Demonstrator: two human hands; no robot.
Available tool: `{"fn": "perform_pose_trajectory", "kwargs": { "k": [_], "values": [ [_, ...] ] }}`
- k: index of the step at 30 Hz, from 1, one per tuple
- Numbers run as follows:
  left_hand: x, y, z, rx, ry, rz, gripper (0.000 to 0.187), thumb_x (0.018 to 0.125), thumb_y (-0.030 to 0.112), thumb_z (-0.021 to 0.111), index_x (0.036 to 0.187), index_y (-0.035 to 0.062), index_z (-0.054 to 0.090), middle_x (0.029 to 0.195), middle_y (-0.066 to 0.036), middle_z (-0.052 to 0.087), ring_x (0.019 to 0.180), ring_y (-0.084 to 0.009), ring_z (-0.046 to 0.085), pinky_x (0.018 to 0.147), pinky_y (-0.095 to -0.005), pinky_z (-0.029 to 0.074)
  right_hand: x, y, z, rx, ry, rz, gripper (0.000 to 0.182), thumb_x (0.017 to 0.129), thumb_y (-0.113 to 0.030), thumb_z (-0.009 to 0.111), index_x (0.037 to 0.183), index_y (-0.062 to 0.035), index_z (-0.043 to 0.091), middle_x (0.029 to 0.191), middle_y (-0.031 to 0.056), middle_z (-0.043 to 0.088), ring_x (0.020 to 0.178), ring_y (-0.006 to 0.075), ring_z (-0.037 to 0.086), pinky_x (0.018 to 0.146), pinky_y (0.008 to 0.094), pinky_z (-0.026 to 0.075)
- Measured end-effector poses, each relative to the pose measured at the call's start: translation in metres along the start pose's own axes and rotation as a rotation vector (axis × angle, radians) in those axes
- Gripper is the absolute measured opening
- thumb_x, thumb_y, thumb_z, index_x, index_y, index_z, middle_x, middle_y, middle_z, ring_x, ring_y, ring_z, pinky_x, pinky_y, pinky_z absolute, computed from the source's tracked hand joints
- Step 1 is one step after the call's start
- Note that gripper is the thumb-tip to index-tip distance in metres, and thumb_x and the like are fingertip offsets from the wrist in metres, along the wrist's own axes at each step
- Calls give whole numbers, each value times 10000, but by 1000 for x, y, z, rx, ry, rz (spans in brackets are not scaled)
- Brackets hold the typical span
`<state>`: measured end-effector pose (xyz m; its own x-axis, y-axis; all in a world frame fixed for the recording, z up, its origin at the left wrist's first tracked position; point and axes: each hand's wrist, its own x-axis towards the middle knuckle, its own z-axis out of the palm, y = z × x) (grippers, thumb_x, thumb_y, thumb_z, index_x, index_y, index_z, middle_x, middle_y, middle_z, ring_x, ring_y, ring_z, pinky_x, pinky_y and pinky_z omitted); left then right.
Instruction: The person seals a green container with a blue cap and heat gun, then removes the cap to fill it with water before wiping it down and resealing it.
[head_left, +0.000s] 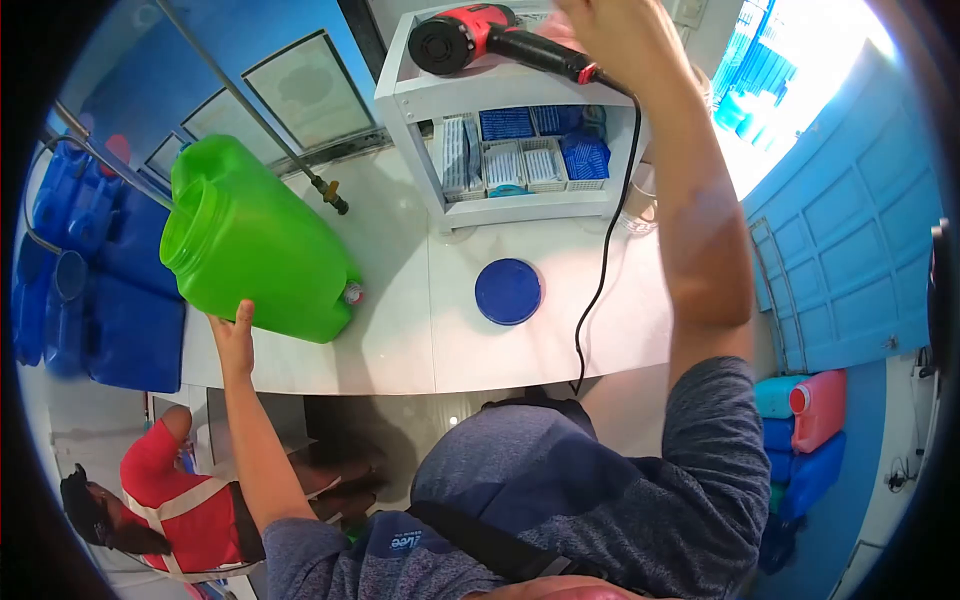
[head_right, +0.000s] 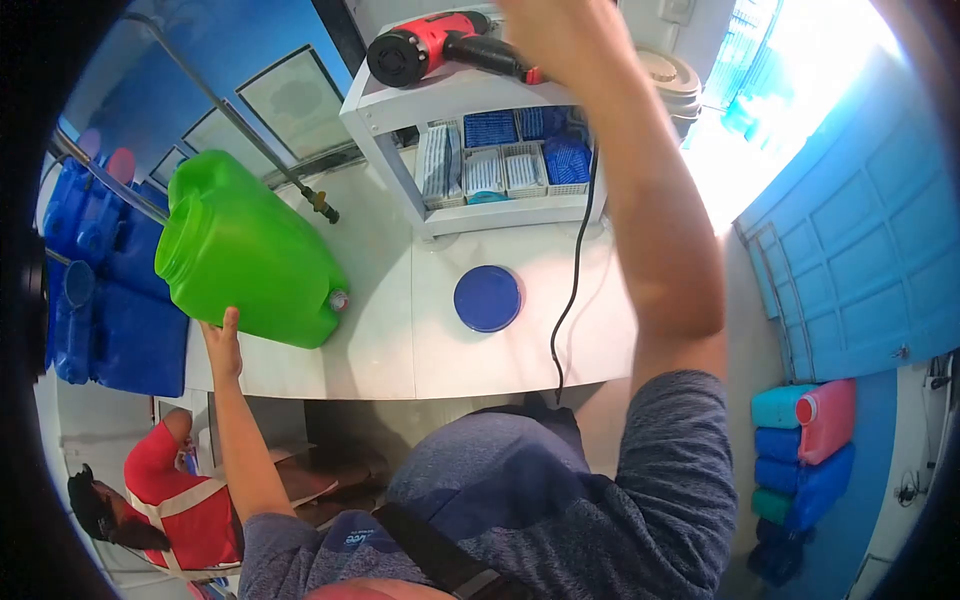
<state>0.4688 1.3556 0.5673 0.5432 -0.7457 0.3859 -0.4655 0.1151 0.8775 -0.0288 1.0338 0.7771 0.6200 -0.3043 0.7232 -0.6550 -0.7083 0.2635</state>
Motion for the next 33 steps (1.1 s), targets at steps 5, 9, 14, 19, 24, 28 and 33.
{"fn": "perform_pose_trajectory", "kwargs": {
  "k": [5, 9, 14, 19, 24, 28, 33],
  "values": [
    [-11, -2, 21, -39, 121, 13, 879, 947, 352, 699, 1570, 48, 158, 1575, -141, 282, 1441, -265, 301, 1190, -394, 224, -3, 91, 75, 182, -346, 374, 278, 904, -310, 657, 1046, -84, 737, 895, 99, 737, 848, 260, 701, 765, 351, 543],
    [-28, -8, 46, -175, 265, -100, 828, 991, 342, 637, 1575, 51, 127, 1594, -153, 247, 1461, -279, 273, 1196, -394, 213, 2, 108, 95, 196, -507, 358, 324, 895, -366, 660, 1041, -89, 743, 920, 99, 732, 865, 264, 688, 796, 363, 536],
    [-74, 28, 106, 81, 482, -210, 805, 986, 275, 639, 1564, 37, 132, 1578, -168, 263, 1465, -295, 265, 1187, -439, 239, 12, 141, 114, 237, -36, 434, 196, 972, -214, 530, 1009, -45, 623, 905, 258, 637, 899, 446, 635, 763, 502, 504],
    [-76, 124, 160, 156, 388, 225, 732, 985, 162, 588, 1553, 19, 149, 1602, -163, 227, 1462, -310, 285, 1180, -475, 261, 46, 116, 8, 676, 603, 206, 229, 1062, -255, 421, 1037, -51, 522, 847, 216, 597, 793, 345, 623, 719, 435, 488],
    [-7, 217, 171, -46, 8, 551, 625, 982, 177, 587, 1511, 11, 298, 1529, -179, 388, 1432, -302, 353, 1165, -471, 290, 75, 49, -82, 974, 605, 36, 269, 1073, -252, 438, 1052, -31, 589, 961, 81, 645, 885, 158, 597, 801, 331, 478],
    [37, 286, 194, -393, -181, 529, 595, 1017, 237, 556, 1511, 12, 313, 1498, -171, 429, 1381, -268, 413, 1130, -414, 330, 62, -49, -109, 1455, 360, 176, 281, 1071, -268, 465, 1092, -26, 608, 985, 54, 622, 914, 127, 560, 852, 301, 468],
    [50, 267, 191, -507, -640, 280, 482, 1013, 307, 597, 1399, 43, 483, 1288, -82, 600, 1166, -132, 555, 1021, -326, 424, 22, -104, -29, 1463, 208, 35, 292, 1074, -266, 461, 1161, -33, 615, 995, 46, 617, 959, 135, 569, 863, 305, 478]
  ]
}}
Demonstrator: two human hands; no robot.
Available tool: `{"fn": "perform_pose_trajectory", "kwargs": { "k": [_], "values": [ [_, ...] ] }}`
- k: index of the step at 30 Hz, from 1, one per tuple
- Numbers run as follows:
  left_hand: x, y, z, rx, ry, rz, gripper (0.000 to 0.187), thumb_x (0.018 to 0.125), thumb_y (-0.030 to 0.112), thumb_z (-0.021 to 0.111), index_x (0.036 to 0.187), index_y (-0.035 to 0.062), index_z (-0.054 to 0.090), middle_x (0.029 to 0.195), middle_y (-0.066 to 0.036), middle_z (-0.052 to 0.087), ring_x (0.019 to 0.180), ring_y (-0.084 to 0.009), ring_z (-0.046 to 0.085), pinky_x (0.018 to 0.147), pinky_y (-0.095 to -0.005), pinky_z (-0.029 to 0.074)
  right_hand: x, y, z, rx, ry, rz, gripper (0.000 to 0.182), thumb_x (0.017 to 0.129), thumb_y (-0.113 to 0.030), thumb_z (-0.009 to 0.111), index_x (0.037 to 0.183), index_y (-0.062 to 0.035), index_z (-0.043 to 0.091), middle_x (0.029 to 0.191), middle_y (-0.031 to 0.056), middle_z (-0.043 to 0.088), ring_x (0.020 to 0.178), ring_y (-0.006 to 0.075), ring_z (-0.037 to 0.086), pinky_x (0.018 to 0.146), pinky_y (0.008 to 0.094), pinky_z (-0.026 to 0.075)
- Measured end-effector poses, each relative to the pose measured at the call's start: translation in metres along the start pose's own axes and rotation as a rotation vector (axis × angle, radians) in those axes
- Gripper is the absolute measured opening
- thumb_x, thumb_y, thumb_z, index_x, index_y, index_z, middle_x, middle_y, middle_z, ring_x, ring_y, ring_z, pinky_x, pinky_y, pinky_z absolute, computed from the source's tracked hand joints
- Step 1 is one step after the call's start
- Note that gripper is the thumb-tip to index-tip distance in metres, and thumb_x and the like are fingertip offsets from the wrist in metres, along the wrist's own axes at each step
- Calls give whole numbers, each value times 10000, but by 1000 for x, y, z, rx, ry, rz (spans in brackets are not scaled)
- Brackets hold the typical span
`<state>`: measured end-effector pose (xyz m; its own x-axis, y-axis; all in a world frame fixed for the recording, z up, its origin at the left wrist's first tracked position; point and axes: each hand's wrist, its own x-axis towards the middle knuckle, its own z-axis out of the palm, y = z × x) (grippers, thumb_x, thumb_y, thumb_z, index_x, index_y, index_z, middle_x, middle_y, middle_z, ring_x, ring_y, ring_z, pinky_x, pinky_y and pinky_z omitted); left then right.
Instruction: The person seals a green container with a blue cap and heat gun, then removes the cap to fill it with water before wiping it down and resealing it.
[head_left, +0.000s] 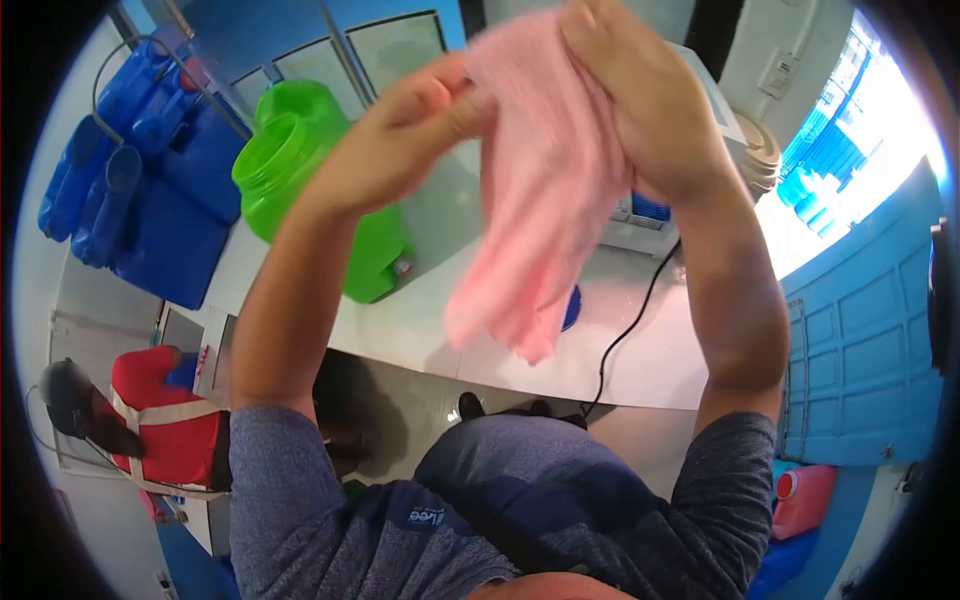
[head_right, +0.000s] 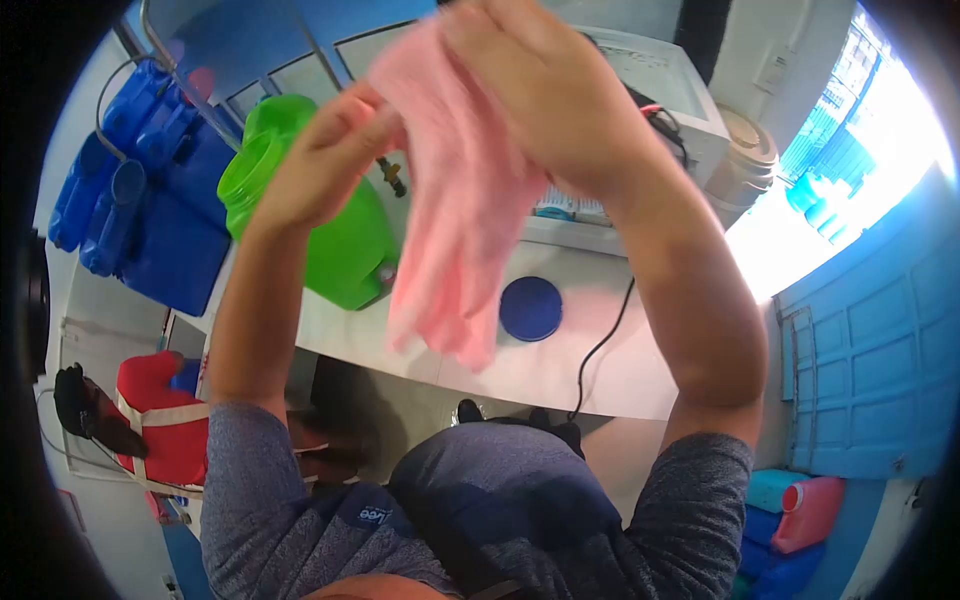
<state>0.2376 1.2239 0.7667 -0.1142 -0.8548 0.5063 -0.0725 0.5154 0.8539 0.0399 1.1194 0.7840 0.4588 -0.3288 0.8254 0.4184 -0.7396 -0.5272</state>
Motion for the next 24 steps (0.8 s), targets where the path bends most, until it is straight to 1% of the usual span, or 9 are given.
{"fn": "perform_pose_trajectory", "kwargs": {
  "k": [2, 5, 7, 10, 13, 15, 17, 20, 24],
  "values": [
    [-16, -10, -11, 113, -91, -160, 320, 1009, 295, 615, 1199, 39, 597, 1014, 15, 649, 915, -68, 574, 847, -259, 476, -28, -16, 19, 394, 137, 534, 364, 994, -328, 506, 1191, -57, 647, 1197, 89, 682, 1102, 232, 655, 946, 388, 509],
    [-30, 5, -9, 260, 55, -38, 260, 998, 282, 636, 1046, 27, 613, 868, 41, 612, 802, -57, 529, 730, -238, 465, -59, 12, 45, 889, 292, 597, 366, 1043, -237, 393, 1227, 5, 597, 1191, 94, 656, 1062, 205, 647, 892, 363, 529],
    [-39, 3, -17, 337, 107, -35, 255, 981, 263, 652, 1087, 34, 625, 866, 17, 617, 831, -73, 580, 746, -256, 484, -57, 49, 91, 1062, -313, 147, 171, 959, -144, 495, 1055, -16, 555, 1023, 68, 589, 891, 176, 585, 779, 319, 505],
    [-66, 2, -44, 999, 162, 445, 262, 943, 212, 695, 1088, 5, 626, 937, -64, 659, 869, -122, 627, 762, -250, 494, -52, 118, 159, 1159, -1192, -619, 164, 832, -3, 647, 796, -47, 494, 772, 30, 489, 635, 133, 493, 610, 252, 468],
    [-108, 6, -134, 660, 582, 517, 207, 986, 153, 573, 1058, -32, 634, 931, -68, 649, 816, -146, 615, 770, -264, 505, -47, 124, 165, 1090, -1170, -688, 188, 826, -10, 626, 743, -72, 469, 747, 9, 464, 598, 138, 462, 591, 275, 458],
    [-100, -2, -229, 552, 859, 322, 308, 1015, 255, 558, 1144, -15, 632, 1002, -70, 642, 945, -142, 603, 871, -274, 483, -45, 119, 158, 1015, -1156, -746, 221, 820, -17, 604, 690, -98, 445, 722, -11, 440, 562, 143, 430, 572, 298, 447],
    [-77, -32, -304, 470, 947, 168, 394, 973, 293, 647, 1206, -21, 601, 1041, -82, 632, 958, -115, 557, 831, -262, 448, -35, 110, 148, 933, -1162, -806, 260, 814, -23, 583, 637, -123, 421, 698, -31, 415, 525, 148, 399, 553, 320, 436],
    [-54, -93, -389, 690, 854, 103, 566, 947, 438, 652, 1287, -8, 577, 1182, -133, 620, 1080, -195, 576, 925, -322, 456, -14, 91, 148, 745, -1078, -964, 296, 784, -38, 570, 581, -146, 385, 671, -50, 377, 488, 158, 356, 526, 342, 390],
    [-41, -122, -425, 492, 622, -271, 754, 905, 590, 606, 1340, -24, 549, 1225, -198, 625, 1127, -278, 598, 975, -363, 455, 3, 70, 152, 508, -878, -1103, 274, 734, -59, 590, 584, -139, 374, 674, -37, 367, 504, 182, 352, 513, 345, 325]
  ]
}}
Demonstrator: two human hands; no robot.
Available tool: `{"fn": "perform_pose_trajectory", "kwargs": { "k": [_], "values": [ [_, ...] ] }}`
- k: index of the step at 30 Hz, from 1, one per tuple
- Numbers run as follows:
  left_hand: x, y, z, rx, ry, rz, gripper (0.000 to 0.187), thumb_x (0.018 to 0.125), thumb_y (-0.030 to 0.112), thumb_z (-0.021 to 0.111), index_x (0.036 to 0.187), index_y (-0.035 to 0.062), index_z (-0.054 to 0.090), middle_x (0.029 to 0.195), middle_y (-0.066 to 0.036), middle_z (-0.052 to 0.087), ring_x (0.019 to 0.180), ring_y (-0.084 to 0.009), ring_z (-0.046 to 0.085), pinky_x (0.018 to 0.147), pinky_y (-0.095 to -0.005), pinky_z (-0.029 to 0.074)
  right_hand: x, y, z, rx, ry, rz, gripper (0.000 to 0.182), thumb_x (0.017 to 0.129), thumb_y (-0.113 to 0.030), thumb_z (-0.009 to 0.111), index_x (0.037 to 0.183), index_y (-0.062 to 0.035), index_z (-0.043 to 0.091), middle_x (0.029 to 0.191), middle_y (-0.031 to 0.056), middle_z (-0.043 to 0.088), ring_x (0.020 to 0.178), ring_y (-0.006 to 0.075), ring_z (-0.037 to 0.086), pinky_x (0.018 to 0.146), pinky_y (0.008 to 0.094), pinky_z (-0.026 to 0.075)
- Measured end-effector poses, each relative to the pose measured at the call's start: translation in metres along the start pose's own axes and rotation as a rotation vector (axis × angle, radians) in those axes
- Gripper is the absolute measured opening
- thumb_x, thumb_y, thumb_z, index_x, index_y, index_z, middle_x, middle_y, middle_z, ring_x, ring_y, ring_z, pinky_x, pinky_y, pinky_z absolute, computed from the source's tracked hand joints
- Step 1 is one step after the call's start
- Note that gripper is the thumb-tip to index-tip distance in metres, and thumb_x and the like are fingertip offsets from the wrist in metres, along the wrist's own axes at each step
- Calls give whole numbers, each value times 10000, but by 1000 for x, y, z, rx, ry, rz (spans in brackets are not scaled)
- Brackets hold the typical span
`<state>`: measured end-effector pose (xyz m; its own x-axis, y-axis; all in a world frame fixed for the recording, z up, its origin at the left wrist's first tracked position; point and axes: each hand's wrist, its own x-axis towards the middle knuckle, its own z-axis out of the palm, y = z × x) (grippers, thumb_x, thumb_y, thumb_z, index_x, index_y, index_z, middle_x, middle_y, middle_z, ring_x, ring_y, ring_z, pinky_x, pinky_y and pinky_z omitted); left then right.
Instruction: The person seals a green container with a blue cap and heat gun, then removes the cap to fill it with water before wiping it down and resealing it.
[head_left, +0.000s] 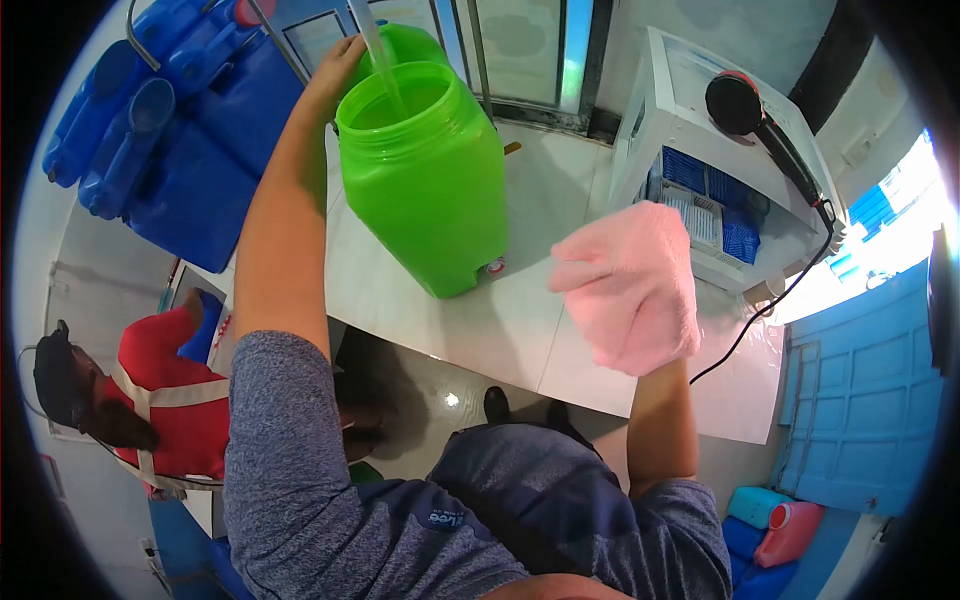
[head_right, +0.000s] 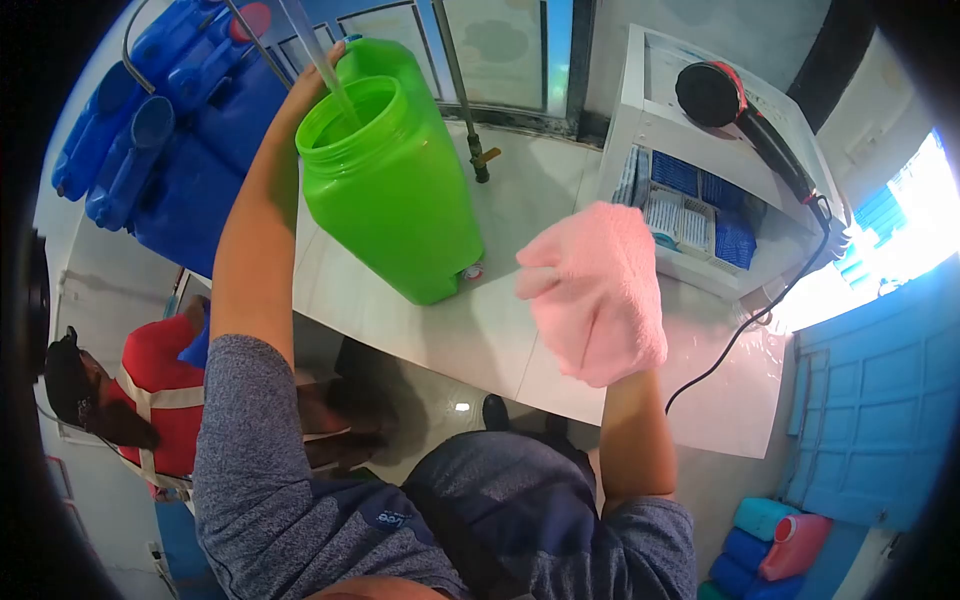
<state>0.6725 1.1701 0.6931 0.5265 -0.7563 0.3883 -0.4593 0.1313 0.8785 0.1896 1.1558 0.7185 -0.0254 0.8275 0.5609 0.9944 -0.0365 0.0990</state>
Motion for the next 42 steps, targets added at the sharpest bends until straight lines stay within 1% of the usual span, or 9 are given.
{"fn": "perform_pose_trajectory", "kwargs": {
  "k": [14, 17, 18, 20, 22, 25, 34, 37, 42],
  "values": [
    [-31, 9, -10, 410, -118, 192, 751, 955, 626, 476, 1356, -6, 537, 1305, -203, 582, 1202, -261, 569, 985, -365, 452, -8, -44, 17, 154, 5, 441, 156, 720, -90, 601, 653, -112, 461, 723, 38, 471, 618, 268, 481, 520, 385, 381],
    [-111, 28, 0, -335, 385, -6, 801, 972, 654, 428, 1479, 34, 387, 1445, -156, 482, 1301, -249, 503, 1064, -384, 414, -14, -47, 28, 207, -29, 568, 133, 717, -96, 603, 668, -106, 480, 733, 54, 493, 643, 287, 508, 522, 394, 393],
    [-159, 50, 18, -476, 219, 69, 826, 964, 665, 444, 1505, 52, 329, 1469, -138, 451, 1316, -250, 493, 1086, -393, 400, -16, -47, 33, 213, -53, 632, 126, 716, -98, 604, 672, -104, 486, 737, 59, 500, 651, 293, 518, 522, 397, 397],
    [-217, 76, 47, -601, 41, 135, 857, 956, 676, 461, 1532, 70, 272, 1493, -119, 421, 1330, -250, 483, 1107, -403, 387, -17, -43, 47, 144, -136, 941, 112, 713, -103, 605, 682, -100, 498, 744, 70, 515, 667, 306, 536, 523, 403, 405],
    [-254, 84, 63, -463, 15, 213, 928, 897, 674, 581, 1529, 64, 283, 1476, -121, 434, 1360, -258, 453, 1133, -403, 357, -24, -45, 77, 33, -108, 2089, 85, 779, -68, 588, 839, -17, 617, 830, 148, 600, 783, 391, 593, 663, 440, 519],
    [-272, 93, 66, -299, 16, 140, 1029, 807, 621, 718, 1534, 49, 269, 1476, -115, 436, 1378, -249, 426, 1137, -396, 341, -65, 3, 132, -381, 438, 1611, 258, 759, -46, 636, 1003, 21, 583, 886, 200, 605, 879, 408, 611, 782, 412, 520],
    [-268, 100, 61, -166, 50, 78, 1050, 785, 575, 765, 1533, 36, 263, 1495, -127, 403, 1406, -251, 382, 1157, -395, 306, -37, 24, 103, -170, 580, 1579, 715, 587, -63, 767, 1249, 6, 507, 877, 187, 603, 812, 344, 605, 760, 369, 514],
    [-256, 101, 55, -353, 63, 55, 1062, 780, 624, 738, 1533, 37, 272, 1493, -131, 408, 1404, -254, 385, 1158, -393, 303, -14, 39, 97, -177, 696, 1789, 289, 902, -133, 553, 1158, -1, 536, 1198, 217, 548, 1061, 401, 570, 925, 370, 481],
    [-257, 110, 59, -176, 3, -54, 1007, 767, 583, 747, 1500, 29, 334, 1436, -132, 469, 1351, -254, 454, 1115, -396, 365, -58, 83, 105, -44, 813, 1633, 266, 893, -213, 573, 1078, -22, 561, 1036, 187, 575, 927, 337, 589, 828, 369, 493]
  ]
}}
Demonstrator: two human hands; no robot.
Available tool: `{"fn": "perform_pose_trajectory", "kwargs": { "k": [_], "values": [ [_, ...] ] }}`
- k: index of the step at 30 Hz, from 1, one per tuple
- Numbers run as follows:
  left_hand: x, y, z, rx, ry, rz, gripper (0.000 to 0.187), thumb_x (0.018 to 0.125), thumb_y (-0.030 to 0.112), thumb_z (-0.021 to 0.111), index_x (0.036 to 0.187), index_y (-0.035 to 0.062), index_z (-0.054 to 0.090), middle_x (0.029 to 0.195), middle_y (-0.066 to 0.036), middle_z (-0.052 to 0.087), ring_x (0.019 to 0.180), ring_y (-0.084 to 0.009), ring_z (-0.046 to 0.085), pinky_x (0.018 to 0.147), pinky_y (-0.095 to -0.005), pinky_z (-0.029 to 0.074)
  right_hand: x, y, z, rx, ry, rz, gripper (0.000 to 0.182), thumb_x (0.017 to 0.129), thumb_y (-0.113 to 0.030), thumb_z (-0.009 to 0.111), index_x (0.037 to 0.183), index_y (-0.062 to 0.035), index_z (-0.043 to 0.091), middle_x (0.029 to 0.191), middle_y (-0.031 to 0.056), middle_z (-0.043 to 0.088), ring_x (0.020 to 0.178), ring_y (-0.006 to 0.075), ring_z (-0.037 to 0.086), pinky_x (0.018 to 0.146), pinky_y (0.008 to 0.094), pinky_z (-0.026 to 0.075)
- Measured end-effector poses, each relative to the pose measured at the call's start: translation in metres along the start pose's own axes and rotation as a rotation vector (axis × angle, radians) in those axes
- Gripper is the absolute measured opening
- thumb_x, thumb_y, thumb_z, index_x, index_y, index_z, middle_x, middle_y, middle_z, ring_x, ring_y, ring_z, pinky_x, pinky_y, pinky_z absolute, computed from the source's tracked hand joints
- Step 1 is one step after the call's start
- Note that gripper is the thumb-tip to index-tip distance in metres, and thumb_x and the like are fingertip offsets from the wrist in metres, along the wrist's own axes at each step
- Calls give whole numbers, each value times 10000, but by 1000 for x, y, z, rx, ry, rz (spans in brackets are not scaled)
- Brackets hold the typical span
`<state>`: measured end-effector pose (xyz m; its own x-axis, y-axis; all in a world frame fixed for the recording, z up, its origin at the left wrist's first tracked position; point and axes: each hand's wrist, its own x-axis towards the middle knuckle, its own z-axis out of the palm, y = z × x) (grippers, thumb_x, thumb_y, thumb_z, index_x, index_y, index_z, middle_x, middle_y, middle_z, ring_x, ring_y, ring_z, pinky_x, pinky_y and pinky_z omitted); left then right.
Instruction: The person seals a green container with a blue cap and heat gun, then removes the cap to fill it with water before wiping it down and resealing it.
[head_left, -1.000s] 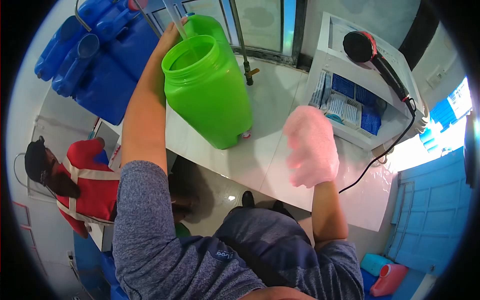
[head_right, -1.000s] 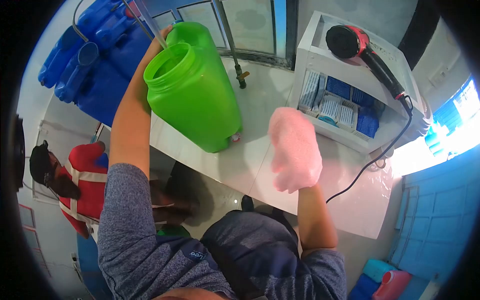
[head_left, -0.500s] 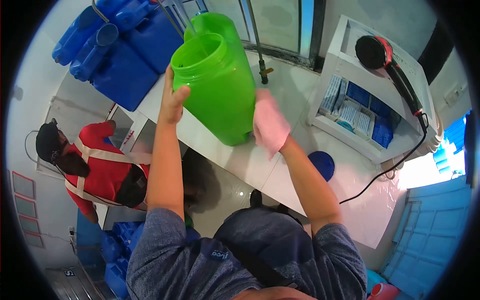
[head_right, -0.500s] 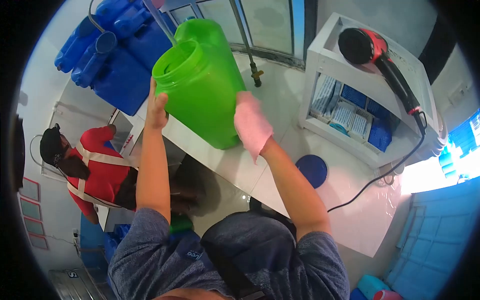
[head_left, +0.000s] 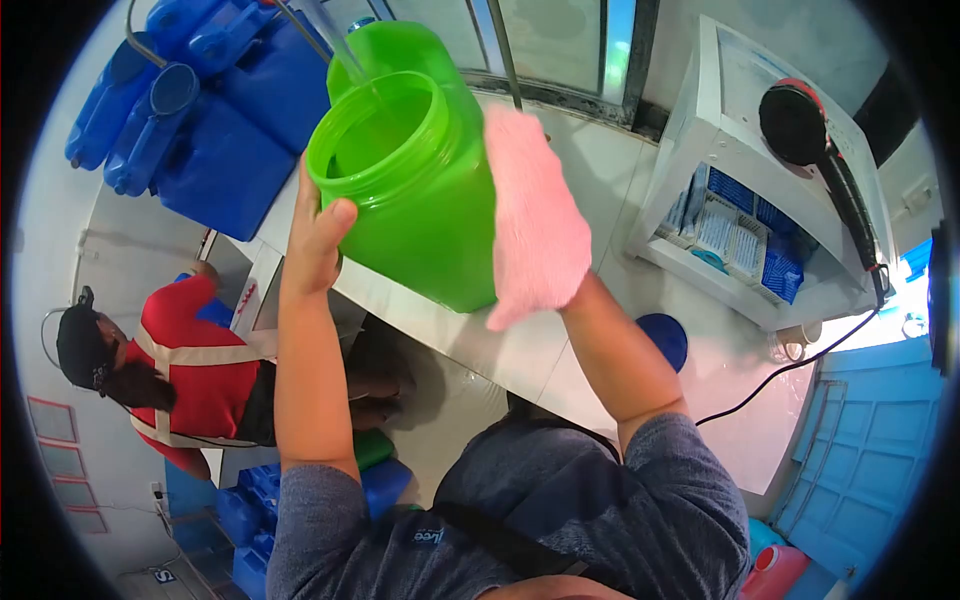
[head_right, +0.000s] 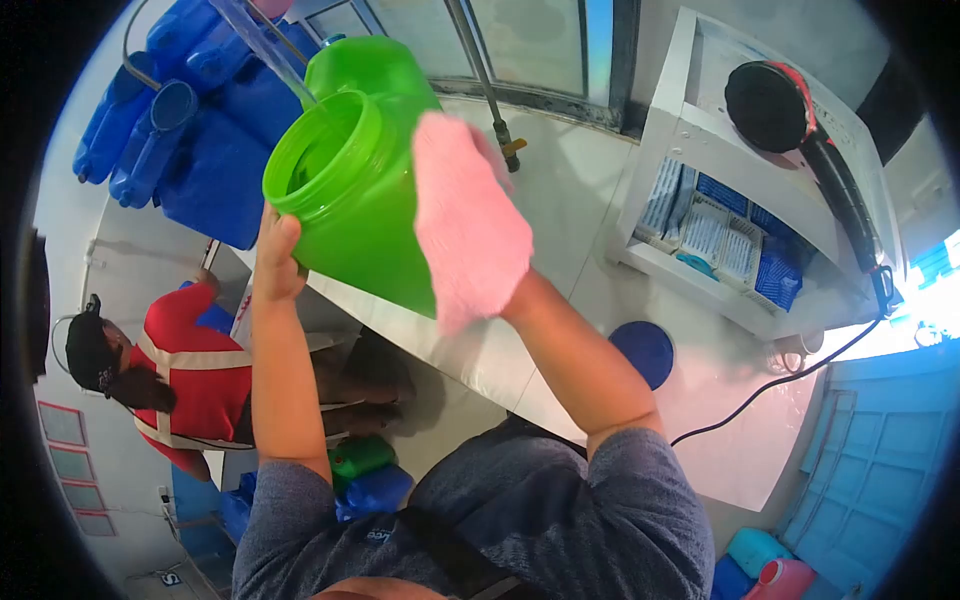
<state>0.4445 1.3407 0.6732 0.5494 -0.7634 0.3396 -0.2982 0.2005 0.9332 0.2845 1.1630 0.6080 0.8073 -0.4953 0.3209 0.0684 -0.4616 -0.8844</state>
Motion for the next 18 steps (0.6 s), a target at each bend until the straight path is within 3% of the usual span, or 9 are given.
{"fn": "perform_pose_trajectory", "kwargs": {
  "k": [4, 6, 8, 9, 11, 15, 18],
  "values": [
    [-2, 1, -1, 6, -1, -33, 1010, 753, 575, 761, 1491, 30, 338, 1414, -130, 487, 1314, -254, 491, 1101, -395, 386, 65, 22, -3, 278, -167, -112, 271, 887, -276, 589, 1014, -38, 581, 906, 164, 597, 819, 285, 604, 750, 369, 503],
    [-3, 0, -1, 1, 2, -54, 1014, 750, 580, 763, 1489, 30, 337, 1408, -129, 492, 1305, -254, 498, 1098, -395, 391, 99, 29, 2, 377, -140, -86, 280, 883, -308, 598, 982, -46, 591, 841, 152, 608, 766, 260, 611, 711, 368, 507],
    [-5, 0, -4, -34, -20, -103, 1017, 747, 585, 774, 1483, 31, 342, 1405, -126, 493, 1287, -250, 512, 1076, -391, 417, 114, 36, 17, 362, 80, -4, 295, 880, -340, 606, 950, -54, 601, 776, 140, 619, 712, 234, 619, 672, 368, 512],
    [-5, 0, -4, -31, -28, -109, 1017, 747, 585, 774, 1483, 31, 342, 1405, -126, 493, 1287, -250, 512, 1076, -391, 417, 117, 38, 19, 146, 299, 12, 271, 914, -309, 560, 819, -56, 587, 673, 122, 592, 639, 215, 591, 622, 377, 492],
    [-6, -4, -4, -33, 36, -77, 1016, 745, 579, 785, 1478, 29, 345, 1394, -116, 507, 1255, -247, 538, 1040, -385, 451, 117, 57, 22, -75, 524, 32, 345, 948, -277, 515, 688, -58, 573, 571, 104, 564, 565, 196, 563, 572, 387, 473],
    [-7, -12, -16, -25, 2, -51, 920, 817, 565, 719, 1490, 50, 361, 1403, -113, 528, 1233, -260, 566, 1006, -387, 491, 23, 102, 32, 184, 278, 81, 328, 953, -277, 514, 717, -56, 571, 600, 105, 567, 591, 196, 564, 589, 384, 473],
    [-9, -12, -18, -43, -19, -77, 860, 825, 572, 703, 1455, 57, 424, 1359, -101, 570, 1209, -258, 585, 985, -388, 505, -38, 89, 36, 276, 253, 149, 316, 956, -277, 514, 739, -54, 570, 621, 105, 568, 610, 196, 565, 602, 382, 474]
  ]
}}
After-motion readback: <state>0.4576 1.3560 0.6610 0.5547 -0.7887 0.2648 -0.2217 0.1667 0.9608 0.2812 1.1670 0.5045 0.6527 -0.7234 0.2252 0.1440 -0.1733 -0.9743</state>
